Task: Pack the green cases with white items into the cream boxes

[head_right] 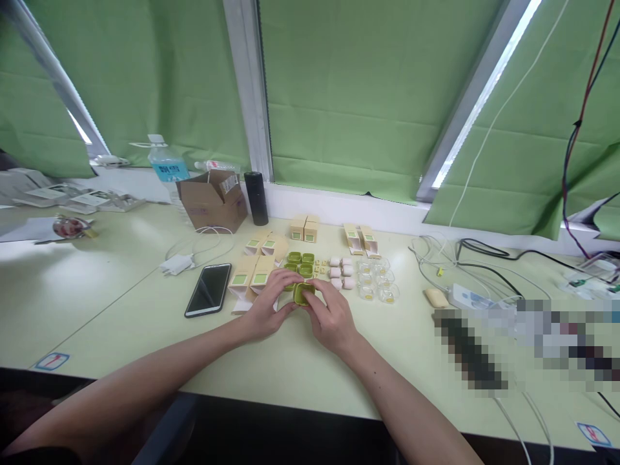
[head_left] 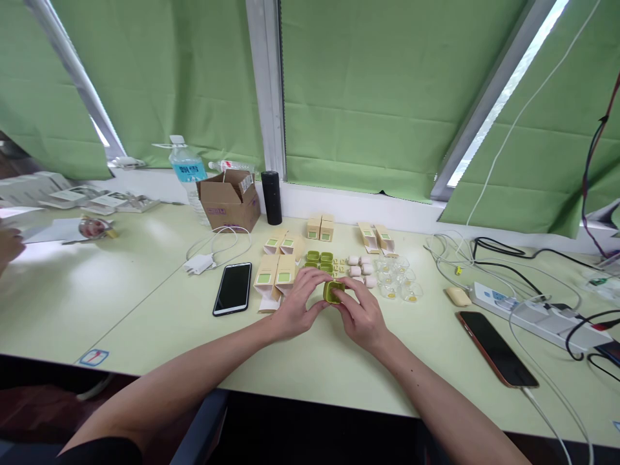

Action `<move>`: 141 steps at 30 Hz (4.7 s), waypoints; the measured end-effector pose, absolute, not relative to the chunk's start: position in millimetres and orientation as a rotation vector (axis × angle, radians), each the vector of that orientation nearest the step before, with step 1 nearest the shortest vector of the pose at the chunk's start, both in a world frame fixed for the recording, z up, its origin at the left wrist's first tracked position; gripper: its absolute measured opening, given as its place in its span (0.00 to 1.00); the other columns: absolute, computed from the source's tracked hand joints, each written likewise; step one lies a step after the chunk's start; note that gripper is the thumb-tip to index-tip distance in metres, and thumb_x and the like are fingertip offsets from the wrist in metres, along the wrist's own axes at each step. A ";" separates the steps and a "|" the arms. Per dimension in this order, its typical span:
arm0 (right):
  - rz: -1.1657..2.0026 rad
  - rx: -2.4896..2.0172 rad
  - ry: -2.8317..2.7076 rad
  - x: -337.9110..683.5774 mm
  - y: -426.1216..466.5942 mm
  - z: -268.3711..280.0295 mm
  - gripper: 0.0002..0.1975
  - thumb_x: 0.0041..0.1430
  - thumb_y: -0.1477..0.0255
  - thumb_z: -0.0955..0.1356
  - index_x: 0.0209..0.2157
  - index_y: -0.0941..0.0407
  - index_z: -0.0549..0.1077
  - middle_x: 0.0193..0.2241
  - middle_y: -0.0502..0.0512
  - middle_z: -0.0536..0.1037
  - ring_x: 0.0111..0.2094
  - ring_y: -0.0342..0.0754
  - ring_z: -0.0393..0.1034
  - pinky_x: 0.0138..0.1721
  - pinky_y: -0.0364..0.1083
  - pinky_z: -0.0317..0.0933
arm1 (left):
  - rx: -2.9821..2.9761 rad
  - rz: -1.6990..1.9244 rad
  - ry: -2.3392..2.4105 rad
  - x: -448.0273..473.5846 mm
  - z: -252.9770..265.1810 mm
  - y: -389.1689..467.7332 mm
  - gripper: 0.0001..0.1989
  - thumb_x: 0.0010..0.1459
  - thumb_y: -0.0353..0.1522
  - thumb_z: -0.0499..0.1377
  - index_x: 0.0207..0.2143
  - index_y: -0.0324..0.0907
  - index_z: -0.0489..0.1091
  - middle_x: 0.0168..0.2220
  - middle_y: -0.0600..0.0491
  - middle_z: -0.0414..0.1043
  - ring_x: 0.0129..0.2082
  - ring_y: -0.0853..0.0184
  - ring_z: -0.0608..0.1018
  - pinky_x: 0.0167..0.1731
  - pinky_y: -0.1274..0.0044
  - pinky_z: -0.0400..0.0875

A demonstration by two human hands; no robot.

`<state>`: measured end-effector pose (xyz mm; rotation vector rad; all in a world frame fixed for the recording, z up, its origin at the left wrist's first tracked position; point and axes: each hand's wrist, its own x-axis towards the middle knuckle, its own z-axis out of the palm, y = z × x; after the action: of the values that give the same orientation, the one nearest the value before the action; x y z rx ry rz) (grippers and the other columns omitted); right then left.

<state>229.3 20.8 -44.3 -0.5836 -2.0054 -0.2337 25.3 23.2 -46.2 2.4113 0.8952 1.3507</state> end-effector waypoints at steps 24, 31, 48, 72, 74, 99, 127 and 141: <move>-0.438 -1.184 -1.954 256.0 44.9 -45.7 0.21 0.56 0.80 0.68 0.51 0.55 0.73 0.49 0.64 0.76 0.53 0.65 0.65 0.50 0.63 0.63 | 1.690 1.429 0.789 25.0 -61.0 42.2 0.20 0.63 0.37 0.65 0.54 0.45 0.64 0.59 0.42 0.71 0.61 0.58 0.75 0.61 0.61 0.71; -0.625 -1.375 -2.136 261.9 58.5 -61.5 0.17 0.54 0.82 0.67 0.45 0.56 0.77 0.48 0.65 0.76 0.53 0.63 0.60 0.48 0.58 0.59 | 1.579 1.417 0.781 25.4 -58.8 40.6 0.21 0.60 0.36 0.67 0.52 0.44 0.66 0.60 0.42 0.71 0.62 0.57 0.73 0.63 0.60 0.66; -0.210 -1.220 -1.878 255.1 48.6 -45.5 0.10 0.66 0.71 0.67 0.48 0.54 0.75 0.48 0.60 0.79 0.52 0.59 0.66 0.51 0.56 0.59 | 1.536 1.419 0.791 27.7 -57.2 39.6 0.21 0.59 0.35 0.68 0.51 0.45 0.66 0.56 0.45 0.72 0.59 0.58 0.75 0.61 0.62 0.66; 0.809 -1.073 -1.476 228.5 26.2 -38.0 0.14 0.55 0.58 0.73 0.37 0.53 0.79 0.33 0.53 0.82 0.38 0.52 0.74 0.42 0.50 0.59 | 1.978 1.350 0.992 25.5 -47.7 28.1 0.21 0.58 0.31 0.68 0.53 0.47 0.71 0.52 0.49 0.76 0.54 0.59 0.77 0.58 0.63 0.72; 0.817 -1.074 -1.492 228.3 25.8 -39.6 0.14 0.56 0.58 0.73 0.37 0.53 0.79 0.33 0.53 0.83 0.38 0.52 0.75 0.42 0.50 0.60 | 1.989 1.354 0.979 25.5 -47.2 28.0 0.21 0.58 0.31 0.68 0.53 0.47 0.71 0.52 0.48 0.76 0.54 0.59 0.77 0.58 0.63 0.72; 1.082 -0.978 -1.389 229.3 29.4 -46.4 0.20 0.50 0.52 0.77 0.34 0.54 0.81 0.32 0.56 0.84 0.32 0.51 0.78 0.38 0.51 0.73 | 1.966 1.259 0.993 26.1 -43.7 26.4 0.19 0.58 0.32 0.68 0.52 0.47 0.74 0.52 0.48 0.76 0.54 0.57 0.77 0.56 0.62 0.73; 0.520 -0.875 -1.892 229.0 11.6 -46.3 0.21 0.62 0.63 0.71 0.56 0.49 0.70 0.36 0.54 0.81 0.34 0.51 0.77 0.36 0.51 0.73 | 1.704 1.309 0.918 36.7 -45.4 18.5 0.24 0.64 0.41 0.63 0.60 0.46 0.66 0.54 0.45 0.72 0.50 0.59 0.78 0.50 0.67 0.76; -0.032 -0.729 -2.029 230.1 22.2 -55.4 0.14 0.70 0.70 0.64 0.53 0.52 0.75 0.46 0.63 0.79 0.47 0.54 0.78 0.39 0.50 0.78 | 1.563 1.112 0.773 37.8 -43.5 17.4 0.29 0.61 0.46 0.66 0.60 0.43 0.69 0.43 0.47 0.76 0.42 0.60 0.78 0.42 0.69 0.77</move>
<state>230.1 22.2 -55.4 -0.7288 -2.0290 -0.0322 37.8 17.4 -43.5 1.5625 0.7728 1.1118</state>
